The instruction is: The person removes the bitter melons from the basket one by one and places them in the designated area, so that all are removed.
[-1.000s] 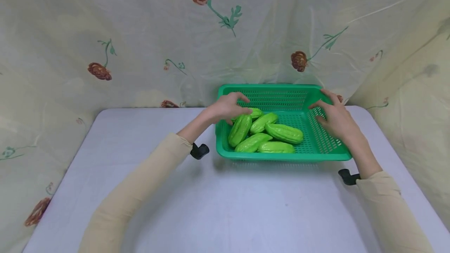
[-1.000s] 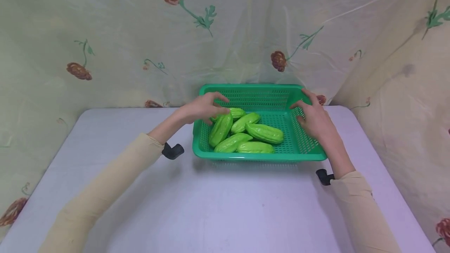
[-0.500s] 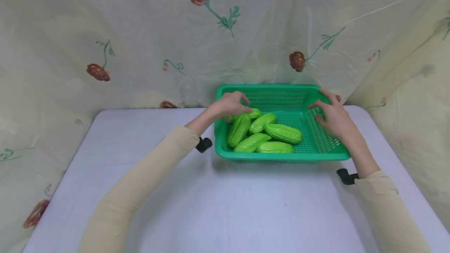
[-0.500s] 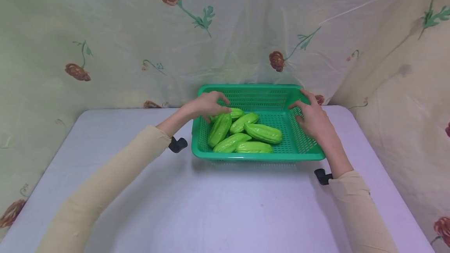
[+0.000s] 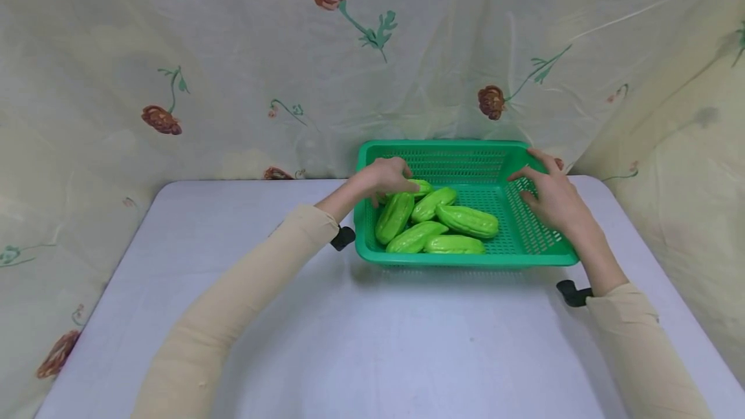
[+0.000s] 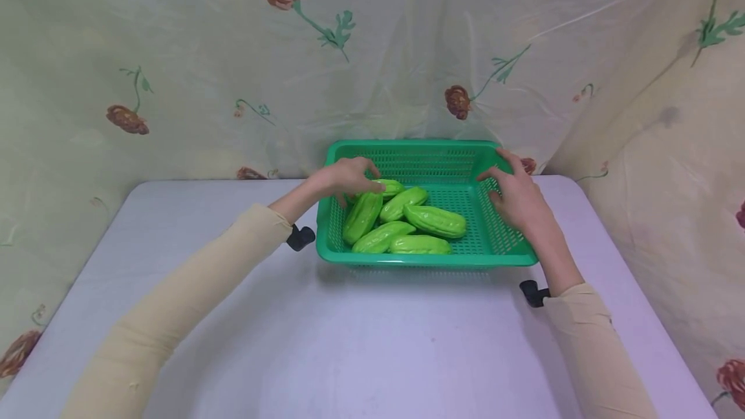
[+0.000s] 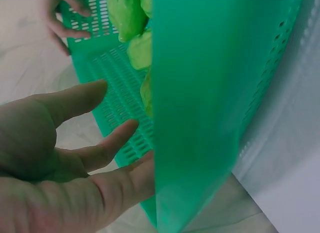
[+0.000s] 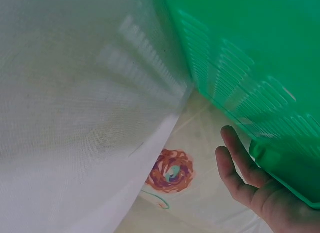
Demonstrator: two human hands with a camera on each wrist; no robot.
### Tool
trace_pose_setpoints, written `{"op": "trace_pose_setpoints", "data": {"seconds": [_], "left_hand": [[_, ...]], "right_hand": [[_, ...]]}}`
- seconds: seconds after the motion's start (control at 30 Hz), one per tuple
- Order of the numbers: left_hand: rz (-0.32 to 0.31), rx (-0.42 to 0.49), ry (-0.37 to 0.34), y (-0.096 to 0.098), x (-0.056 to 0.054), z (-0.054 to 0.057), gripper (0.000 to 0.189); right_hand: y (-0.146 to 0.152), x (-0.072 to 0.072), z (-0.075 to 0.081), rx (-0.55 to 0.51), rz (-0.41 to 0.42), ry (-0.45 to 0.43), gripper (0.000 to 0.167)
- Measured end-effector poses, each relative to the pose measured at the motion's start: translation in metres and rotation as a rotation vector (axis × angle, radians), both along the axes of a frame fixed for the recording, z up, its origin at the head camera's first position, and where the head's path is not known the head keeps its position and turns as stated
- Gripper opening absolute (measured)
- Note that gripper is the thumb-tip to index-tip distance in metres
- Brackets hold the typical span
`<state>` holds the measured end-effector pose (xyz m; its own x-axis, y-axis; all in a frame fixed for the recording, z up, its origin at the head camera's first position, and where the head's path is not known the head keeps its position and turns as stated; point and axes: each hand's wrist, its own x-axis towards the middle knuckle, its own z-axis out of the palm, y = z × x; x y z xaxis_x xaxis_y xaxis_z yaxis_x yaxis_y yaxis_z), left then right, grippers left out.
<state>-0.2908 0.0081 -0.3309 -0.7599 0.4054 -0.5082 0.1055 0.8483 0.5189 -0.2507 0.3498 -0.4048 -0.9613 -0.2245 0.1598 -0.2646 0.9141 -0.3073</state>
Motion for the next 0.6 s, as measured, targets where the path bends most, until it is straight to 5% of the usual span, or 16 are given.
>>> {"op": "trace_pose_setpoints", "data": {"seconds": [0.23,0.6], "left_hand": [[-0.066,-0.101,0.058,0.0033,0.0016,-0.0026,0.060],[-0.042,-0.105,0.088,0.0045,0.0053,-0.0056,0.058]], "right_hand": [[-0.0003,-0.0003,-0.0004,-0.003,-0.002,0.000,0.031],[-0.0018,0.0010,0.0007,-0.003,0.001,0.004,0.031]]}}
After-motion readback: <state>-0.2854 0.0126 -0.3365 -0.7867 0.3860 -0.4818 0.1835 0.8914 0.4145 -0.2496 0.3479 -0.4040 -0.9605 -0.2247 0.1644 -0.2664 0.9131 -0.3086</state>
